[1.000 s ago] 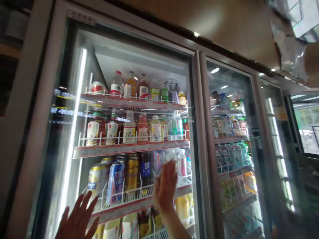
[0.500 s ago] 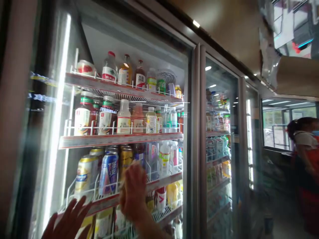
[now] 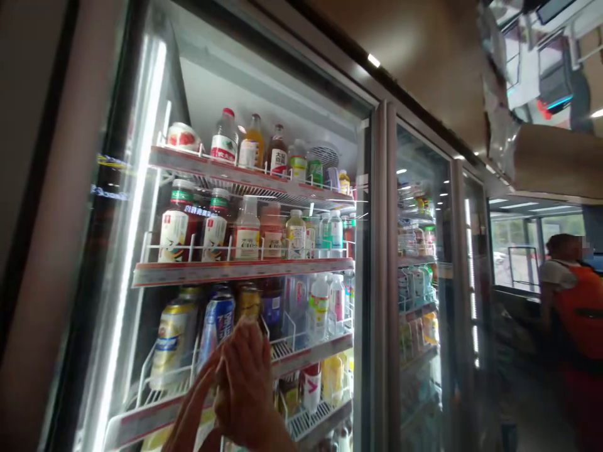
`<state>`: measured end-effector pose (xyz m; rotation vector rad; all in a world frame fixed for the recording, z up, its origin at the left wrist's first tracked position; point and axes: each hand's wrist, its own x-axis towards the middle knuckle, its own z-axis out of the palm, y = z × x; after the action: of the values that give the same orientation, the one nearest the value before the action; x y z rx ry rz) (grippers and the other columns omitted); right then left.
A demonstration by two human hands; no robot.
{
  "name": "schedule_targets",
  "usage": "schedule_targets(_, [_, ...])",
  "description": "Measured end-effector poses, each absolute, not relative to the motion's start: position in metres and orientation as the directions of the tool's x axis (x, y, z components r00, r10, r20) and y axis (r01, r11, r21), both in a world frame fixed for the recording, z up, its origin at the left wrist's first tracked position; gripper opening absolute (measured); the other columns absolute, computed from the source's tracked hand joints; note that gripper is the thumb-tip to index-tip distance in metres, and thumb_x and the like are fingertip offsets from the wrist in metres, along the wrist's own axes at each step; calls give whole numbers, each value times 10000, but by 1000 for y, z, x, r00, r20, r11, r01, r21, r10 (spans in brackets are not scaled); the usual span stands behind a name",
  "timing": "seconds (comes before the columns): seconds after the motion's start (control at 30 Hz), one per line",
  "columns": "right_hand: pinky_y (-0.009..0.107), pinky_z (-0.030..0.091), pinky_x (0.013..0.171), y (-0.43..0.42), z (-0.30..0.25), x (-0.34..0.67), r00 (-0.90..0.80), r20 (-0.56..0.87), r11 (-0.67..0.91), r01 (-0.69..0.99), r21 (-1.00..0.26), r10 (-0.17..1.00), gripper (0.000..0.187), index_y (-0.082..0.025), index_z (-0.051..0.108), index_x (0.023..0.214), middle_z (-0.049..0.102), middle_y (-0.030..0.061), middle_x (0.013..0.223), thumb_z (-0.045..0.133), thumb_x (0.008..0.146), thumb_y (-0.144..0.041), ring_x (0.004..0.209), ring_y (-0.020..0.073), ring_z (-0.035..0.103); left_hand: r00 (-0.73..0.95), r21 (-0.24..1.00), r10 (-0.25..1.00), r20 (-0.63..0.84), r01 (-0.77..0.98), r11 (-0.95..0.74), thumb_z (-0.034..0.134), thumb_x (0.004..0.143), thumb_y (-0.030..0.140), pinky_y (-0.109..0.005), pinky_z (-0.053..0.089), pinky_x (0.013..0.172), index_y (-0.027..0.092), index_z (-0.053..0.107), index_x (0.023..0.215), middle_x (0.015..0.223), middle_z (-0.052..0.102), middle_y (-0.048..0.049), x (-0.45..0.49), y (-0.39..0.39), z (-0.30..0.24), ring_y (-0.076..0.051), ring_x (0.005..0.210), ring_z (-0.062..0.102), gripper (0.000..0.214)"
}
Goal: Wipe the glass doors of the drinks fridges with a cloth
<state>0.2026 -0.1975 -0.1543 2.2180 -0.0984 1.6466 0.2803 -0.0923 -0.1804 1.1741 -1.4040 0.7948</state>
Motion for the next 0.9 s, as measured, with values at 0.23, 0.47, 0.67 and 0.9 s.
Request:
schedule_targets(0.23, [476,295,1104,-212,-139,161,474,839,-925,-117,361,267,685,-141,238,1428,187,115,1538,465,804,-306,1414,281,164,115,207,-272,955,-919,336,334,916,221,-330,432,1038,234,144,1461,1525,230,-53,260,-120,-166,-193,1375,281,577])
schedule_targets(0.47, [520,169,1131,-258,-150,115,369,876,-880,-238,411,310,638,-186,278,1406,178,75,1543,473,798,-181,1400,287,215,-208,-225,-185,960,-972,-74,424,885,220,-393,285,1116,210,231,1443,1487,315,-61,246,-147,-150,-216,1401,212,590])
schedule_targets(0.67, [484,183,1132,-316,-162,76,317,911,-883,-300,360,264,640,-207,242,1438,158,88,1547,462,838,-176,1410,258,196,-325,-394,-231,917,-830,-395,461,873,262,-392,151,1152,202,459,1321,1480,331,-16,243,-172,-140,-206,1415,161,453])
schedule_targets(0.9, [500,226,1120,-365,-168,27,264,948,-907,-329,263,179,613,-235,220,1457,197,86,1537,420,878,-213,1407,254,205,-109,-69,30,994,-797,-600,388,878,141,-487,204,1118,143,127,1459,1542,128,-125,312,-73,-137,-270,1422,99,637])
